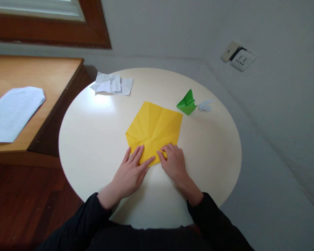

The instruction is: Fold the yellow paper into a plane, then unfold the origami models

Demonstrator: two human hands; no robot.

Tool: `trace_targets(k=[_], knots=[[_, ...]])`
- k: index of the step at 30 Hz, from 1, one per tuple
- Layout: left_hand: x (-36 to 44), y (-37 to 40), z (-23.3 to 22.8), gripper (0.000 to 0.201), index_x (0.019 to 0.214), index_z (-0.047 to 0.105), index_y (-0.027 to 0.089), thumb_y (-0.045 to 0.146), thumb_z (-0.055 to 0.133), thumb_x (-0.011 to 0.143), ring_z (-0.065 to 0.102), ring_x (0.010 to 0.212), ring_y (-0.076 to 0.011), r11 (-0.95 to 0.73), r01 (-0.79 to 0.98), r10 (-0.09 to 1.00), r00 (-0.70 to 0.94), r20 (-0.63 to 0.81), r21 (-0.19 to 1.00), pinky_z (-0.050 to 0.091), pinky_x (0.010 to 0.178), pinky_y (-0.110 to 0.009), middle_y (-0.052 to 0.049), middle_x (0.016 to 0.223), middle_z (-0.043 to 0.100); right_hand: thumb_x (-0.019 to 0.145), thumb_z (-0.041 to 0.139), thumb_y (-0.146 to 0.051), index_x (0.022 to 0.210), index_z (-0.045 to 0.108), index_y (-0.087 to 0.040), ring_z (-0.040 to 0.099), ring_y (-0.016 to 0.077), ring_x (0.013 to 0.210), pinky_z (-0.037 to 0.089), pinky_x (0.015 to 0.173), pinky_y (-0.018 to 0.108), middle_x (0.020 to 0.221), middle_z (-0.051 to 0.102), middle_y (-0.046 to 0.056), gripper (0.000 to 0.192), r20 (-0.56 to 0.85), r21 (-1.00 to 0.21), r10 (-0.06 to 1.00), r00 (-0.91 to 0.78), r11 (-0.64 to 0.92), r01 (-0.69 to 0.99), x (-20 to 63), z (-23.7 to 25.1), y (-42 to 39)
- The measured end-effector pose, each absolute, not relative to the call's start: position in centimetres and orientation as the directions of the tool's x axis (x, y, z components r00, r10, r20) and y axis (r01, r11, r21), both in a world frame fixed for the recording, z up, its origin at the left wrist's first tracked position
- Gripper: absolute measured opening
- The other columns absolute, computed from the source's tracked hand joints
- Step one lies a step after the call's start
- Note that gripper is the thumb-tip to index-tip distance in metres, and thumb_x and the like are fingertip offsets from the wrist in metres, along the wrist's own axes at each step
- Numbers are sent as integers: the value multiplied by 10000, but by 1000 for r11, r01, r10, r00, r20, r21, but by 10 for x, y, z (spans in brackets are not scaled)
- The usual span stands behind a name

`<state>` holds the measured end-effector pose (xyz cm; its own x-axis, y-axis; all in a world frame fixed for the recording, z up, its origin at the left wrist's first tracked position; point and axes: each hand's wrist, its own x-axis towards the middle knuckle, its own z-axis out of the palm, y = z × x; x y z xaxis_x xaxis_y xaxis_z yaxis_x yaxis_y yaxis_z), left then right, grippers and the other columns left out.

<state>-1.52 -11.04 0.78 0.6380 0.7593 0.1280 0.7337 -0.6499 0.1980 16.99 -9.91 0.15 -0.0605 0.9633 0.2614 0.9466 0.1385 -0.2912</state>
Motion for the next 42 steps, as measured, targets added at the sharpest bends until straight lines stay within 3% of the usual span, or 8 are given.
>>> trace_targets(k=[12,25,42], knots=[[-21,-108,10,459,1384,363,320,349,388,926,199,1381,-316,-721,668,691,715,110,186,220,1072,-561,-131,1486,280,886,465,-262,742,554,-201,516,198,761,289,672,323,775,615,37,180,262,-283,963,-59,135,950,170,1,-100],[-19,-110,9,426,1341,437,325,364,409,918,202,1380,-319,-704,682,708,696,120,200,192,1085,-558,-106,1502,251,883,477,-270,753,562,-200,514,197,760,290,675,322,771,613,36,170,271,-275,961,-61,138,951,171,0,-99],[-15,-112,5,473,1384,362,330,415,385,919,213,1376,-322,-681,716,733,670,123,154,177,1084,-550,-113,1489,281,878,495,-285,743,564,-204,517,194,752,276,659,318,762,618,28,172,287,-271,955,-79,160,949,170,3,-98]])
